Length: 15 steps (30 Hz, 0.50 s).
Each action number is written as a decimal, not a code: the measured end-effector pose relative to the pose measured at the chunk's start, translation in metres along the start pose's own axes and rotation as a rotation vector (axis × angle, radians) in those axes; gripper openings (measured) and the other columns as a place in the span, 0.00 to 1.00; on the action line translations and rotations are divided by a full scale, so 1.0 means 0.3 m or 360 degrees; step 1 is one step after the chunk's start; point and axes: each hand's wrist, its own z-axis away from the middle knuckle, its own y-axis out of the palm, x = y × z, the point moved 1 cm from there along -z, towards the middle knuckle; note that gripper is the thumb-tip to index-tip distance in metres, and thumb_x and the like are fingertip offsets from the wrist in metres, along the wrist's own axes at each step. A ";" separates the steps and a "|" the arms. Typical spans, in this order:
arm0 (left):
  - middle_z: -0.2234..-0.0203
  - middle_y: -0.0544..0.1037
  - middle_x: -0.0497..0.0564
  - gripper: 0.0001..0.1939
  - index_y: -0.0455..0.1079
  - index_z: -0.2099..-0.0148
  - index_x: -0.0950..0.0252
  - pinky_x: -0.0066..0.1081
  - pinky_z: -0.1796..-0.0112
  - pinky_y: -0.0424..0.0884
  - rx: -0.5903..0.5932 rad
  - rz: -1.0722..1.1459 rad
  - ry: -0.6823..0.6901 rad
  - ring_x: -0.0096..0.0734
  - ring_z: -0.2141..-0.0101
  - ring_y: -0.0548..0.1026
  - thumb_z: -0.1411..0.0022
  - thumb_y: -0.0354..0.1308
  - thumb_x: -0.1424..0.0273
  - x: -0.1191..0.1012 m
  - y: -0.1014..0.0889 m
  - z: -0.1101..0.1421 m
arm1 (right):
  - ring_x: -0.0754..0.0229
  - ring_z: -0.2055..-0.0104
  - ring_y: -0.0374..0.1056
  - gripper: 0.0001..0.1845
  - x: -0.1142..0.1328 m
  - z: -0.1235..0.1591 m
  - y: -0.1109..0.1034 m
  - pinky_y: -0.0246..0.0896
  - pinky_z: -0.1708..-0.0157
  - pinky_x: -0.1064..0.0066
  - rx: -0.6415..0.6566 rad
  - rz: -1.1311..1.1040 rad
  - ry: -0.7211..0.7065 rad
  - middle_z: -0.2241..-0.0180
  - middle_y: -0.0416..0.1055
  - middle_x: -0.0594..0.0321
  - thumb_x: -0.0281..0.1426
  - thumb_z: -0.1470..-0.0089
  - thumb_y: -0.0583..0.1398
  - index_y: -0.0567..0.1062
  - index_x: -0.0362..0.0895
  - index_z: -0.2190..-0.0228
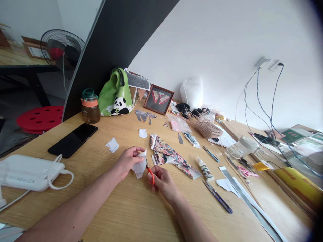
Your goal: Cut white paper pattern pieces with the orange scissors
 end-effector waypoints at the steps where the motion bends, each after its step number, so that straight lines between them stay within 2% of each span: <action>1: 0.76 0.74 0.46 0.20 0.71 0.60 0.68 0.26 0.73 0.63 0.0000 -0.0001 -0.0003 0.24 0.77 0.70 0.60 0.66 0.73 -0.001 0.001 0.000 | 0.71 0.86 0.54 0.25 -0.001 -0.001 -0.001 0.41 0.85 0.77 0.0012 -0.0006 0.0001 0.83 0.61 0.72 0.50 0.57 0.64 0.62 0.43 0.77; 15: 0.77 0.74 0.46 0.20 0.71 0.61 0.67 0.27 0.73 0.62 0.0038 -0.0044 -0.0016 0.26 0.77 0.70 0.60 0.65 0.74 -0.002 0.001 0.002 | 0.71 0.85 0.55 0.25 0.004 0.001 -0.001 0.41 0.85 0.77 0.0018 0.0018 0.0008 0.83 0.61 0.72 0.51 0.57 0.64 0.62 0.43 0.76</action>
